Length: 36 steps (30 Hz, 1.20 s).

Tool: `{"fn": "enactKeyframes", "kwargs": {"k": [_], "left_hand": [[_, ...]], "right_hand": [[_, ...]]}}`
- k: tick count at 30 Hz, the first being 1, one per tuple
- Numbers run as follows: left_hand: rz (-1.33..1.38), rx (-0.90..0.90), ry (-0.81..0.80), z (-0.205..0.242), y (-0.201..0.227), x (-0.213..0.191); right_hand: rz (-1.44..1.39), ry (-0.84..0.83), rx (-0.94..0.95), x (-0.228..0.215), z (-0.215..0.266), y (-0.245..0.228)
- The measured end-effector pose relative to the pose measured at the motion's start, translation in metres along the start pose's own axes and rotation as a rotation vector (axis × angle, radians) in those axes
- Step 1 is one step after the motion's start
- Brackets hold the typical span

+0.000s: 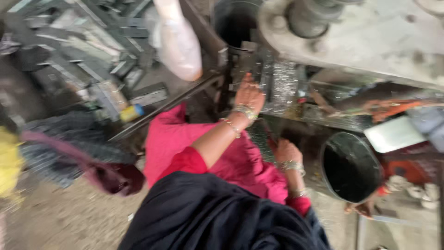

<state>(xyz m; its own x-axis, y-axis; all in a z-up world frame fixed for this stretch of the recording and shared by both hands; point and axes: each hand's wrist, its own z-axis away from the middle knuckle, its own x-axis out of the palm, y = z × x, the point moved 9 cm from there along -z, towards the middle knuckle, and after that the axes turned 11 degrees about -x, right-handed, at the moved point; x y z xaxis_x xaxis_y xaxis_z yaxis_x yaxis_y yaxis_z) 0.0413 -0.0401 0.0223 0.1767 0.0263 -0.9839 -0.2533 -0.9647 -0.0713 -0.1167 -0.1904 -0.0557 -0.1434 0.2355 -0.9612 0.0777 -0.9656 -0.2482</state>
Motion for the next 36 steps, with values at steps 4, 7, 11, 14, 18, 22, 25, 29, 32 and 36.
{"fn": "enactKeyframes", "kwargs": {"k": [4, 7, 11, 14, 18, 22, 25, 29, 32, 36], "left_hand": [[-0.113, -0.196, 0.378, 0.036, -0.015, -0.036], [0.220, -0.088, -0.108, 0.045, -0.011, -0.001], [0.115, -0.165, 0.255, 0.034, -0.020, -0.025], [0.266, -0.340, 0.314, 0.039, -0.055, -0.028], [0.422, -0.232, 0.198, 0.095, -0.105, -0.032], [0.314, -0.444, 0.078, 0.144, -0.211, -0.028], [0.086, -0.685, 0.045, 0.158, -0.303, -0.002], [-0.032, -0.779, 0.194, 0.157, -0.363, 0.040], [0.034, -0.775, 0.073, 0.138, -0.382, 0.077], [0.083, -0.799, -0.037, 0.136, -0.381, 0.093]], "right_hand": [[-0.044, -0.068, 0.041, -0.005, 0.010, -0.004], [0.054, 0.226, 0.124, -0.079, -0.007, -0.023], [0.077, 0.483, 0.040, -0.144, -0.017, -0.049], [0.251, 0.406, 0.014, -0.140, -0.017, -0.058], [0.182, 0.467, 0.065, -0.129, -0.005, -0.046], [0.192, 0.486, 0.090, -0.122, -0.007, -0.037], [0.269, 0.517, 0.051, -0.126, -0.013, -0.040], [0.224, 0.585, 0.030, -0.133, -0.013, -0.043], [0.107, 0.574, 0.047, -0.135, -0.017, -0.042], [0.255, 0.541, 0.041, -0.134, -0.012, -0.048]]}}
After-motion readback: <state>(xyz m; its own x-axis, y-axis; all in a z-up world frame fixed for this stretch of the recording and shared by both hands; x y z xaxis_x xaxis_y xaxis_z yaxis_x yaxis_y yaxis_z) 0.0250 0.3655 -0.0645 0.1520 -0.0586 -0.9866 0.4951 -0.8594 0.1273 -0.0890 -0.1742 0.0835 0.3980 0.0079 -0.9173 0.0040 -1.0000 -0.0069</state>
